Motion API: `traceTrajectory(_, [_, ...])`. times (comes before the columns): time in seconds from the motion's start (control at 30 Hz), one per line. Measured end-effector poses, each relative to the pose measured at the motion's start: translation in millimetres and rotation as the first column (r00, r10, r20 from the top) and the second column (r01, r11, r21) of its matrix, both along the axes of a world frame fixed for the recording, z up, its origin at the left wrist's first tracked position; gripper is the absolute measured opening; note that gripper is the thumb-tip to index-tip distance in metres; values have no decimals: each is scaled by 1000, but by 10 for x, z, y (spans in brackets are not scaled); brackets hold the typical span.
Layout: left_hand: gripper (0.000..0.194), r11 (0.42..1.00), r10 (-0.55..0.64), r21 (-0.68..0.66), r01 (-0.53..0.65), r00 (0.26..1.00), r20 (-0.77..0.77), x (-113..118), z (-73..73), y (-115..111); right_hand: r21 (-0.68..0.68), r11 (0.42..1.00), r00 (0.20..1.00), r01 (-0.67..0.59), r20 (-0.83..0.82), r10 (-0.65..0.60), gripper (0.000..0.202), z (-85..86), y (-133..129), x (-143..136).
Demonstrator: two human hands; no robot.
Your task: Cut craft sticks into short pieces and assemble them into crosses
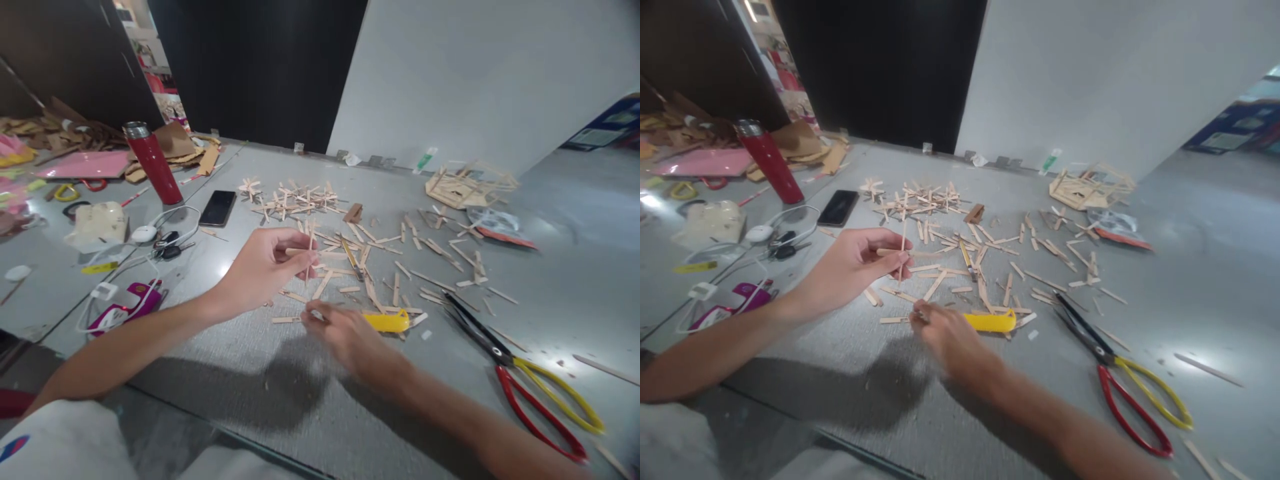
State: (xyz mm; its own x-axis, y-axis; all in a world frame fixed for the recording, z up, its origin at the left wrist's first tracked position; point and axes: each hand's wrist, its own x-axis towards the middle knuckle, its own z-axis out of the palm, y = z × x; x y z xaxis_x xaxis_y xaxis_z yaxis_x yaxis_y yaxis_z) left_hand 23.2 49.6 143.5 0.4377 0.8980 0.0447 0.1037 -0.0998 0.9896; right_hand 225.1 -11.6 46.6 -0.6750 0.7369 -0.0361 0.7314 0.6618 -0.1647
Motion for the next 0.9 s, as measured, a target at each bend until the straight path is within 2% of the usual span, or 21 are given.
traceTrajectory(0.07, [6, 1000, 1, -7, -1, 1000, 14, -2, -3, 11, -18, 1000, 999, -24, 45, 25, 32, -32, 45, -97])
traceTrajectory(0.17, [5, 1000, -5, -1, 5, 1000, 21, -10, 7, 24, 14, 999, 998, 29, 48, -30, 33, -54, 87, -131])
traceTrajectory(0.27, [10, 999, -5, 42, 5, 1000, -2, -22, 31, 12, 82, 978, 981, 191, 5, -192, 25, 37, 162, 26])
traceTrajectory(0.33, [12, 997, 4, 78, -4, 1000, 3, -28, 45, -12, 147, 922, 934, 357, -58, -352, 21, 187, 232, 203])
traceTrajectory(0.4, [14, 998, -3, 67, 1, 999, 35, -27, 49, -46, 198, 842, 863, 502, -180, -472, 17, 387, 274, 365])
traceTrajectory(0.43, [16, 999, -22, 43, 20, 998, 55, -23, 45, -65, 146, 802, 783, 579, -375, -497, 11, 488, 273, 421])
traceTrajectory(0.47, [17, 998, -58, 11, 57, 996, 71, -16, 37, -85, 74, 791, 691, 608, -539, -481, 9, 581, 256, 454])
traceTrajectory(0.53, [17, 985, -155, -55, 163, 980, 123, 5, 11, -125, -42, 817, 530, 576, -741, -412, 12, 723, 181, 453])
traceTrajectory(0.6, [18, 957, -235, -125, 262, 952, 198, 32, -22, -168, -36, 828, 468, 560, -810, -352, 11, 796, 82, 393])
traceTrajectory(0.7, [24, 906, -301, -224, 359, 918, 257, 67, -65, -237, 85, 809, 508, 582, -815, -280, 4, 815, -41, 299])
traceTrajectory(0.8, [34, 869, -358, -259, 421, 898, 255, 87, -86, -298, 139, 835, 564, 533, -794, -227, 4, 794, -103, 268])
traceTrajectory(0.9, [41, 863, -389, -250, 439, 893, 225, 91, -83, -331, 165, 858, 595, 486, -782, -186, 8, 777, -129, 281])
